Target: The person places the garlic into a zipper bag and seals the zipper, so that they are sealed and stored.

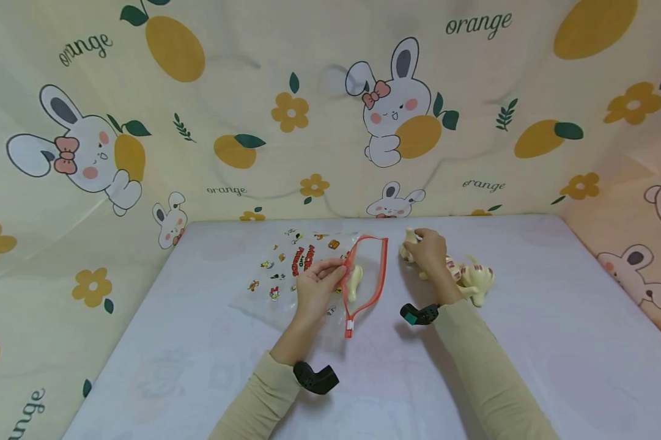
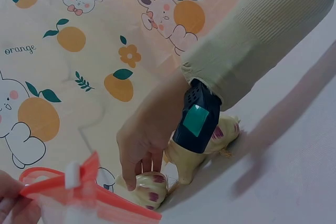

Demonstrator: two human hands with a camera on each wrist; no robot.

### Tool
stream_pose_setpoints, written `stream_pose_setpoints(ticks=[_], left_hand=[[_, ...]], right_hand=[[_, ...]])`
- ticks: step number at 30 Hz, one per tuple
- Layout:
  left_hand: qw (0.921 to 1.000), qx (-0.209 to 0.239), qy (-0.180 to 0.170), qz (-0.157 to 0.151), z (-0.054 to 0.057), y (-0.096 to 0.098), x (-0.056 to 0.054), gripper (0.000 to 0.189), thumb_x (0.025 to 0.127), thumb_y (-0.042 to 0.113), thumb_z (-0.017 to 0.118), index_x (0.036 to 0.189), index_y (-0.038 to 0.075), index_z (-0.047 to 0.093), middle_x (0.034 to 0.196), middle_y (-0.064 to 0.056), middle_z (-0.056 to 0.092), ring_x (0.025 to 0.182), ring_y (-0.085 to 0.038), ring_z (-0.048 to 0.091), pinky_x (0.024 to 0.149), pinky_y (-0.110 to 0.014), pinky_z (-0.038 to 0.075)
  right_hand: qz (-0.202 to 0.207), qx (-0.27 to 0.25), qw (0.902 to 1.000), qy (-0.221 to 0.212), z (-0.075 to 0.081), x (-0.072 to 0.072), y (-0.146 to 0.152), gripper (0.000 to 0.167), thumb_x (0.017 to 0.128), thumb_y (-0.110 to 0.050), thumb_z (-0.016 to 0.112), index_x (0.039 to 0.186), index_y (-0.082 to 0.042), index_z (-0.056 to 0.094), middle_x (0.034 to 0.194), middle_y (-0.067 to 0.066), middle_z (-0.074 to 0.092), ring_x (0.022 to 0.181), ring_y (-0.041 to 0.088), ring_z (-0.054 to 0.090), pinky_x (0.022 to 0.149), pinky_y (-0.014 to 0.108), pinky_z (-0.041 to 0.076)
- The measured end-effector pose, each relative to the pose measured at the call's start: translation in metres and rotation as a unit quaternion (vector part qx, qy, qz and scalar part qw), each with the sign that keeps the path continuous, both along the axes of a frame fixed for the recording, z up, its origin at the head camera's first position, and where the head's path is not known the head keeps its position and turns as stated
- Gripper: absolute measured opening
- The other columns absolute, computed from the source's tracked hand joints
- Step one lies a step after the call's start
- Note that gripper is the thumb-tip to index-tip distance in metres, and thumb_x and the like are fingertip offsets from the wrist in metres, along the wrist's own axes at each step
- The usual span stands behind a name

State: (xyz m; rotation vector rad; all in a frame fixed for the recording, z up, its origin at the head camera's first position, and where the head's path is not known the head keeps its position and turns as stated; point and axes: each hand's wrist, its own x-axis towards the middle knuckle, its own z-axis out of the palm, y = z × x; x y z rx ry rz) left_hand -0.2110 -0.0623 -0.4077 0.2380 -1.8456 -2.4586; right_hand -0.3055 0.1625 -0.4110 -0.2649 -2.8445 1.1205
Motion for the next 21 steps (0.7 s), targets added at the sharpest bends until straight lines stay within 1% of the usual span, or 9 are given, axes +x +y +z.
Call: stream_pose_setpoints(ticks=[6,9,14,21], left_hand=[[1.0000,-0.004,-0.002,0.001,0.0018,0.0010,0.0014,0.022,0.085,0.001,0.069,0.107,-0.004,0.068,0.090,-0.002,0.076,0.076,-0.003,0.071,0.071,-0.016,0.060],[1.0000,-0.003,-0.003,-0.002,0.0022,0.0010,0.0020,0.022,0.085,0.001,0.069,0.107,-0.004,0.068,0.091,-0.003,0.077,0.076,-0.003,0.071,0.071,-0.016,0.060],[1.0000,-0.006,-0.002,-0.003,0.0022,0.0008,0.0023,0.022,0.086,0.002,0.068,0.107,-0.004,0.068,0.094,-0.006,0.077,0.077,-0.004,0.071,0.071,-0.017,0.061],[0.9998,-0.020,-0.002,0.000,0.0009,0.0004,0.0017,0.020,0.086,0.004,0.070,0.105,-0.001,0.069,0.094,-0.005,0.077,0.078,-0.004,0.071,0.072,-0.018,0.061]], right_hand=[[-0.014,-0.005,0.9998,0.013,-0.0009,0.0023,-0.0001,0.040,0.090,-0.011,0.058,0.126,0.007,0.058,0.127,0.026,0.062,0.113,0.038,0.058,0.094,0.046,0.052],[-0.012,-0.008,0.9997,0.020,-0.0008,0.0028,-0.0001,0.037,0.090,-0.010,0.059,0.123,0.007,0.061,0.122,0.026,0.064,0.111,0.038,0.059,0.094,0.046,0.052],[-0.002,-0.011,0.9997,0.023,-0.0007,0.0023,0.0010,0.036,0.090,-0.011,0.059,0.122,0.006,0.062,0.121,0.026,0.066,0.111,0.038,0.059,0.095,0.046,0.052],[0.001,-0.012,0.9993,0.035,0.0031,0.0059,0.0008,0.035,0.091,-0.012,0.060,0.120,0.007,0.062,0.119,0.027,0.066,0.111,0.038,0.060,0.094,0.047,0.053]])
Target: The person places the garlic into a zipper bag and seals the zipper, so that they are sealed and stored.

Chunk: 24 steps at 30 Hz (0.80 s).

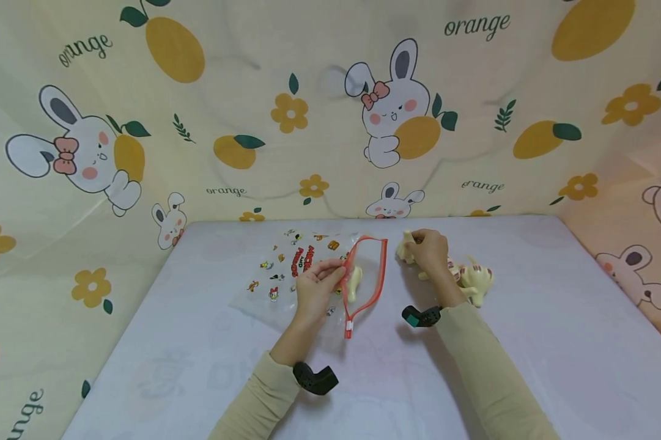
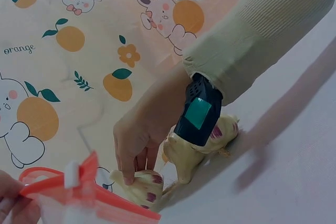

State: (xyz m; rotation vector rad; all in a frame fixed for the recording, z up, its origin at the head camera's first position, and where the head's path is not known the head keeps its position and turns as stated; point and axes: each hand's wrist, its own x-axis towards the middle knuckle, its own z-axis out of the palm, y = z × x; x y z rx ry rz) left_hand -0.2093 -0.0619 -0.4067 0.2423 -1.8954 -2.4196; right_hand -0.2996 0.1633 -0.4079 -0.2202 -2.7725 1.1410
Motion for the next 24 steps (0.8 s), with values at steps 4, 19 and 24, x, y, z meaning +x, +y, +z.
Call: stream_pose_setpoints(ticks=[4,19,24], left_hand=[[1.0000,0.001,0.000,0.000,-0.001,0.000,0.000,0.019,0.086,0.004,0.070,0.105,0.000,0.070,0.093,-0.004,0.077,0.079,-0.004,0.071,0.073,-0.017,0.061],[0.9999,0.012,-0.006,-0.002,0.000,0.002,0.000,0.021,0.086,0.003,0.069,0.106,-0.003,0.069,0.095,-0.008,0.077,0.079,-0.005,0.072,0.073,-0.019,0.061],[0.9999,0.010,-0.006,-0.002,-0.001,0.002,0.000,0.019,0.086,0.002,0.069,0.105,-0.001,0.069,0.095,-0.006,0.077,0.080,-0.005,0.072,0.074,-0.020,0.061]], right_hand=[[-0.002,0.000,0.9998,0.019,0.003,0.004,0.000,0.033,0.090,-0.011,0.061,0.118,0.007,0.064,0.117,0.026,0.067,0.108,0.038,0.062,0.095,0.047,0.052],[0.022,-0.012,0.9981,0.057,0.007,0.019,0.002,0.031,0.092,-0.015,0.063,0.115,0.006,0.066,0.109,0.027,0.070,0.079,0.033,0.072,0.070,0.030,0.059],[0.023,-0.017,0.9980,0.057,0.009,0.025,0.002,0.033,0.093,-0.016,0.063,0.118,0.005,0.065,0.114,0.025,0.069,0.098,0.037,0.068,0.076,0.033,0.058]])
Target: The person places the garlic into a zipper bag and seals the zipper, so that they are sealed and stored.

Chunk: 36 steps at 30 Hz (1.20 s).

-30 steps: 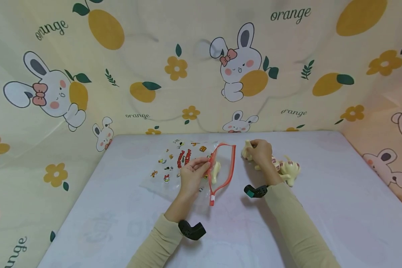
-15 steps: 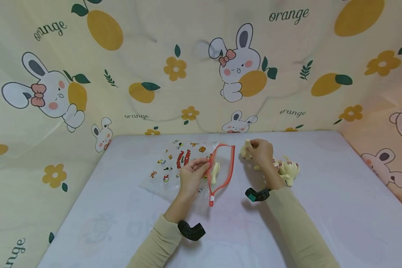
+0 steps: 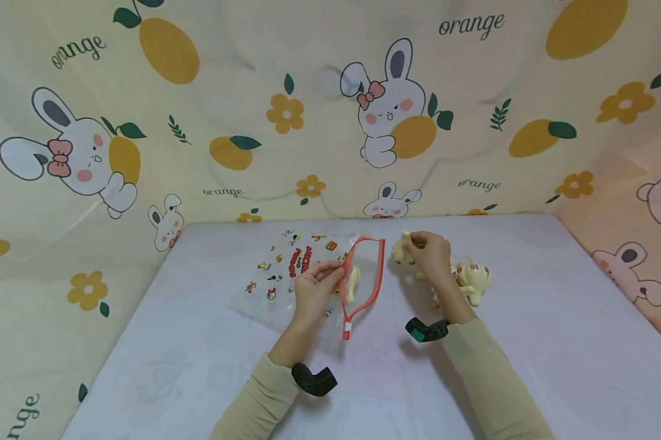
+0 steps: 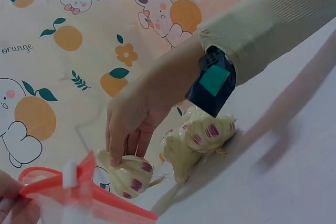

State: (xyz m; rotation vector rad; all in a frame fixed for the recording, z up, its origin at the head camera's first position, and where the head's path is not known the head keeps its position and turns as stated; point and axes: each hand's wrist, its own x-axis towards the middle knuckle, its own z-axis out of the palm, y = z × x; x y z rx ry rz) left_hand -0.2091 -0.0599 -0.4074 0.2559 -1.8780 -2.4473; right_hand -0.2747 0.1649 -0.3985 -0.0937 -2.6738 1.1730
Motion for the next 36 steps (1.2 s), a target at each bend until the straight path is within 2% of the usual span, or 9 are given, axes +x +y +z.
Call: stream_pose_setpoints(ticks=[5,11,18,25,31,36], left_hand=[[1.0000,0.001,0.005,-0.002,-0.001,0.000,0.000,0.018,0.086,0.001,0.069,0.103,-0.002,0.070,0.091,-0.003,0.077,0.079,-0.005,0.072,0.074,-0.019,0.061],[0.9999,0.004,0.013,-0.003,-0.001,0.000,0.001,0.018,0.086,0.000,0.068,0.103,-0.003,0.069,0.088,-0.002,0.076,0.078,-0.005,0.072,0.074,-0.019,0.061],[0.9999,0.002,0.011,0.001,0.000,0.001,0.001,0.020,0.086,0.000,0.068,0.105,-0.005,0.068,0.094,-0.008,0.077,0.078,-0.005,0.072,0.074,-0.020,0.061],[1.0000,-0.004,0.007,0.004,0.000,0.002,0.000,0.020,0.086,0.001,0.069,0.105,-0.004,0.068,0.095,-0.008,0.076,0.078,-0.005,0.071,0.074,-0.020,0.061],[1.0000,-0.005,0.006,0.003,0.001,0.002,0.001,0.020,0.086,0.002,0.068,0.106,-0.003,0.068,0.099,-0.011,0.076,0.081,-0.006,0.072,0.075,-0.020,0.061],[0.9997,0.011,0.019,0.009,0.001,0.003,0.002,0.021,0.086,0.000,0.068,0.106,-0.006,0.067,0.095,-0.009,0.077,0.078,-0.005,0.072,0.073,-0.019,0.061]], right_hand=[[0.003,-0.002,1.0000,0.006,0.004,0.006,-0.002,0.034,0.093,-0.017,0.063,0.118,0.004,0.064,0.115,0.024,0.068,0.103,0.038,0.068,0.089,0.044,0.057],[0.013,-0.013,0.9998,0.010,0.010,0.015,-0.004,0.034,0.092,-0.016,0.064,0.118,0.005,0.064,0.116,0.024,0.068,0.108,0.040,0.066,0.096,0.048,0.055],[0.020,-0.045,0.9987,-0.009,0.017,0.027,-0.007,0.035,0.092,-0.018,0.064,0.120,0.003,0.064,0.119,0.023,0.068,0.112,0.038,0.065,0.096,0.046,0.056],[0.034,-0.059,0.9976,0.003,0.017,0.034,-0.008,0.034,0.092,-0.016,0.065,0.119,0.004,0.064,0.118,0.024,0.068,0.111,0.038,0.066,0.093,0.045,0.057],[0.028,-0.055,0.9981,0.004,0.018,0.037,-0.008,0.033,0.091,-0.018,0.066,0.117,0.003,0.066,0.116,0.023,0.069,0.111,0.038,0.066,0.090,0.047,0.058],[0.032,-0.054,0.9980,0.006,0.018,0.041,-0.009,0.034,0.089,-0.020,0.068,0.115,0.002,0.066,0.113,0.023,0.070,0.111,0.036,0.066,0.089,0.046,0.059]])
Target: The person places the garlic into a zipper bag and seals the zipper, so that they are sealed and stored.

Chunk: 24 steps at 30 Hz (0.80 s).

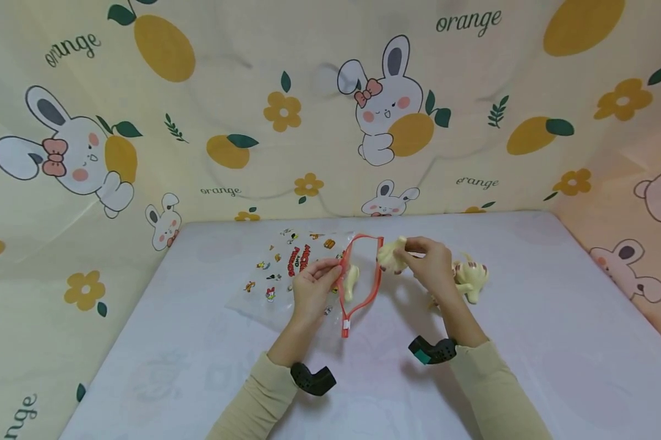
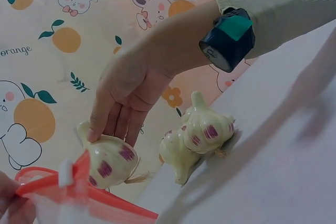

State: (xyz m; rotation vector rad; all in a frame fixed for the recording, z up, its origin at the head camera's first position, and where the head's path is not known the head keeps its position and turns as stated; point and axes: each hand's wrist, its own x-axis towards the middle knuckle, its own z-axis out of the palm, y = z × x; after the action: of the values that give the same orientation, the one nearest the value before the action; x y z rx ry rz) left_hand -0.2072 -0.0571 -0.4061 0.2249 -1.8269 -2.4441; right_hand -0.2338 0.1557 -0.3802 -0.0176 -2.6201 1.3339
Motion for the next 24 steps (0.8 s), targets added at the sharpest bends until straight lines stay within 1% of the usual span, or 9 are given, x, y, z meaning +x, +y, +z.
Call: stream_pose_setpoints(ticks=[4,7,9,14,21,24], left_hand=[[0.9999,0.008,0.006,0.004,0.000,0.000,0.000,0.022,0.086,-0.002,0.067,0.107,-0.008,0.066,0.093,-0.008,0.077,0.077,-0.005,0.072,0.073,-0.018,0.061],[0.9999,0.009,0.008,0.005,0.001,0.000,0.000,0.022,0.086,-0.002,0.067,0.107,-0.008,0.066,0.094,-0.009,0.077,0.078,-0.005,0.072,0.074,-0.019,0.061],[0.9999,0.008,0.008,0.006,0.001,-0.001,0.000,0.022,0.086,-0.001,0.067,0.107,-0.007,0.066,0.095,-0.010,0.077,0.079,-0.005,0.072,0.075,-0.019,0.061],[1.0000,0.005,0.006,0.006,0.000,-0.001,-0.001,0.022,0.086,0.001,0.068,0.107,-0.007,0.066,0.097,-0.010,0.077,0.081,-0.006,0.073,0.076,-0.020,0.061],[1.0000,-0.003,-0.001,0.005,0.000,-0.002,0.000,0.025,0.087,0.003,0.068,0.109,-0.007,0.065,0.100,-0.010,0.076,0.083,-0.006,0.073,0.078,-0.019,0.061],[1.0000,-0.002,0.001,0.005,0.000,-0.003,0.000,0.025,0.087,0.003,0.068,0.110,-0.008,0.064,0.099,-0.009,0.076,0.083,-0.006,0.072,0.077,-0.019,0.061]], right_hand=[[0.003,0.000,1.0000,0.004,0.000,0.003,-0.003,0.035,0.088,-0.021,0.070,0.113,0.002,0.067,0.109,0.023,0.071,0.111,0.036,0.064,0.094,0.045,0.054],[0.011,-0.005,0.9999,0.003,-0.001,0.005,-0.006,0.034,0.087,-0.021,0.070,0.112,0.002,0.068,0.107,0.024,0.072,0.109,0.036,0.064,0.097,0.047,0.048],[0.019,-0.010,0.9998,0.004,-0.002,0.005,-0.008,0.033,0.087,-0.020,0.071,0.111,0.003,0.068,0.106,0.024,0.071,0.106,0.036,0.065,0.097,0.047,0.047],[0.030,-0.010,0.9995,0.008,-0.004,0.006,-0.013,0.031,0.086,-0.017,0.071,0.109,0.004,0.069,0.103,0.024,0.072,0.100,0.035,0.066,0.092,0.041,0.048],[0.035,-0.018,0.9992,0.003,-0.007,0.006,-0.019,0.029,0.085,-0.018,0.072,0.106,0.002,0.070,0.101,0.022,0.073,0.098,0.033,0.068,0.083,0.025,0.047],[0.040,-0.020,0.9990,-0.005,-0.006,0.006,-0.021,0.030,0.086,-0.019,0.072,0.107,0.003,0.070,0.101,0.022,0.073,0.098,0.034,0.069,0.081,0.024,0.049]])
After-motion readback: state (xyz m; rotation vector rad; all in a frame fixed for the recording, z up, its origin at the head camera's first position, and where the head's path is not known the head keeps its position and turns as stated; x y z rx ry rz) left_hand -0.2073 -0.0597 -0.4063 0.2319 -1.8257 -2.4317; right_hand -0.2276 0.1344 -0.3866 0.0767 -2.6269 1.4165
